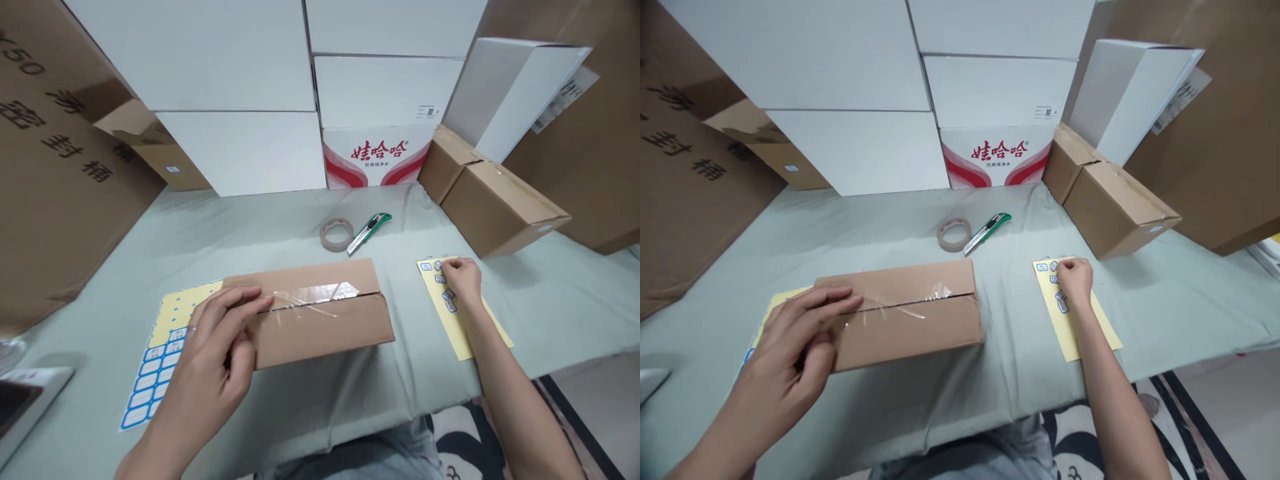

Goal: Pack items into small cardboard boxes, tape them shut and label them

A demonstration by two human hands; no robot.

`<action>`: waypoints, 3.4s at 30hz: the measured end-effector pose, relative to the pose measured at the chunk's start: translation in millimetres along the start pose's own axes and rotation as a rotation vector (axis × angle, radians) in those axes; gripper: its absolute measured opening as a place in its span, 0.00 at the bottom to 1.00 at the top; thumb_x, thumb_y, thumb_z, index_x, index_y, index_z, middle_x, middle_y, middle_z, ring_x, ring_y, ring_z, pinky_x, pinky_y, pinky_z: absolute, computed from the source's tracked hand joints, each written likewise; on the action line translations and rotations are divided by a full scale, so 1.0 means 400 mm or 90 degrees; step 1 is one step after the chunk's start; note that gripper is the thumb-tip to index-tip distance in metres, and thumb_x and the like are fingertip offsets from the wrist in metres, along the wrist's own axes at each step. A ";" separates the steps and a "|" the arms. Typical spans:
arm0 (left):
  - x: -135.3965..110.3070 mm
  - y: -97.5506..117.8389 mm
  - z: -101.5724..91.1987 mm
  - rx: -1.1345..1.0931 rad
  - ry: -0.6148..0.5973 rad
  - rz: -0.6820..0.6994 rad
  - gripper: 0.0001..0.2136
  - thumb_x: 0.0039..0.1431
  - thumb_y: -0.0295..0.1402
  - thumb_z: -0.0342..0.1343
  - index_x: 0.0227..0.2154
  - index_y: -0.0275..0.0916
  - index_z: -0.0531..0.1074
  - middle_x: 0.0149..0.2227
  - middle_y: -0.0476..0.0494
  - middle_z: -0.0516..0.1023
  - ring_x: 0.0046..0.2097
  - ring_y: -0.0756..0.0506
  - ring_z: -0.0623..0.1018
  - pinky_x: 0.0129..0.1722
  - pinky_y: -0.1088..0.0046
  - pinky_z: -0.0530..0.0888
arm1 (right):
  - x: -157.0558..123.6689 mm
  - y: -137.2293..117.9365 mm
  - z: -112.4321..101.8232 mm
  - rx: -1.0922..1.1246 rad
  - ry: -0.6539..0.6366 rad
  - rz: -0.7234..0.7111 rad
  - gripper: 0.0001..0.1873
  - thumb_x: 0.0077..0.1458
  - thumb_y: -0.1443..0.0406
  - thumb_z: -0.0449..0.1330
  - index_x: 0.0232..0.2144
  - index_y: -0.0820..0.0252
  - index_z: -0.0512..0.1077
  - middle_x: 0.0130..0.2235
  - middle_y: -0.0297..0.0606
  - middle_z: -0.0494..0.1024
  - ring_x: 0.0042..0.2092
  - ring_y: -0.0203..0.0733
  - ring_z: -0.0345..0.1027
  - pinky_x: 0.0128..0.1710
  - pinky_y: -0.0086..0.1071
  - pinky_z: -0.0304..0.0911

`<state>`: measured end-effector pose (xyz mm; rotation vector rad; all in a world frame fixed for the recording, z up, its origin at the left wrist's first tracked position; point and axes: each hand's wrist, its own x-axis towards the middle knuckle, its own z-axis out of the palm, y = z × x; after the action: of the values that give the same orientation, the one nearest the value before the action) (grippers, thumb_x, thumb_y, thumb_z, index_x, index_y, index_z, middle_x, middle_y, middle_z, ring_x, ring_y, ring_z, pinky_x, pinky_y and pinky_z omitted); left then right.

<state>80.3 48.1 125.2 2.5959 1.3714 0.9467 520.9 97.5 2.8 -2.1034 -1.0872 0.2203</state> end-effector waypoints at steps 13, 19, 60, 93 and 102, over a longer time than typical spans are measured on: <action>-0.013 0.067 -0.006 -0.084 -0.042 -0.105 0.18 0.64 0.28 0.45 0.55 0.41 0.66 0.56 0.38 0.65 0.62 0.39 0.62 0.62 0.54 0.65 | -0.047 -0.067 -0.026 -0.078 0.064 -0.117 0.12 0.47 0.59 0.59 0.30 0.62 0.74 0.40 0.49 0.68 0.49 0.56 0.59 0.53 0.51 0.56; 0.002 -0.007 -0.036 -0.261 -0.157 -0.224 0.15 0.66 0.41 0.46 0.48 0.51 0.75 0.69 0.48 0.48 0.69 0.34 0.51 0.66 0.45 0.57 | -0.290 -0.224 -0.136 0.153 -0.004 -0.325 0.18 0.61 0.56 0.54 0.50 0.54 0.71 0.46 0.42 0.72 0.43 0.45 0.68 0.45 0.42 0.66; 0.036 0.165 0.082 -0.108 -0.146 -0.065 0.16 0.66 0.36 0.49 0.55 0.42 0.68 0.67 0.37 0.59 0.70 0.34 0.51 0.64 0.35 0.45 | -0.572 -0.282 0.076 0.285 0.018 -0.474 0.12 0.59 0.71 0.58 0.45 0.55 0.68 0.40 0.40 0.72 0.44 0.44 0.68 0.42 0.40 0.68; 0.050 0.252 0.121 -0.066 -0.127 -0.135 0.26 0.61 0.30 0.48 0.62 0.35 0.60 0.70 0.27 0.46 0.71 0.27 0.40 0.61 0.28 0.38 | -0.174 -0.061 -0.133 0.156 -0.094 -0.118 0.10 0.47 0.59 0.61 0.24 0.61 0.71 0.24 0.38 0.75 0.26 0.40 0.69 0.24 0.32 0.62; 0.034 0.269 0.162 -0.064 -0.056 -0.080 0.29 0.64 0.30 0.44 0.67 0.35 0.44 0.71 0.28 0.41 0.72 0.33 0.39 0.66 0.42 0.49 | -0.108 -0.008 -0.060 -0.075 -0.181 -0.133 0.11 0.47 0.57 0.59 0.30 0.58 0.73 0.35 0.40 0.76 0.36 0.45 0.69 0.37 0.38 0.63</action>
<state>199.6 8.3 113.8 2.4161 1.4080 0.8497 502.8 52.8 14.5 -2.0852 -1.5105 0.3691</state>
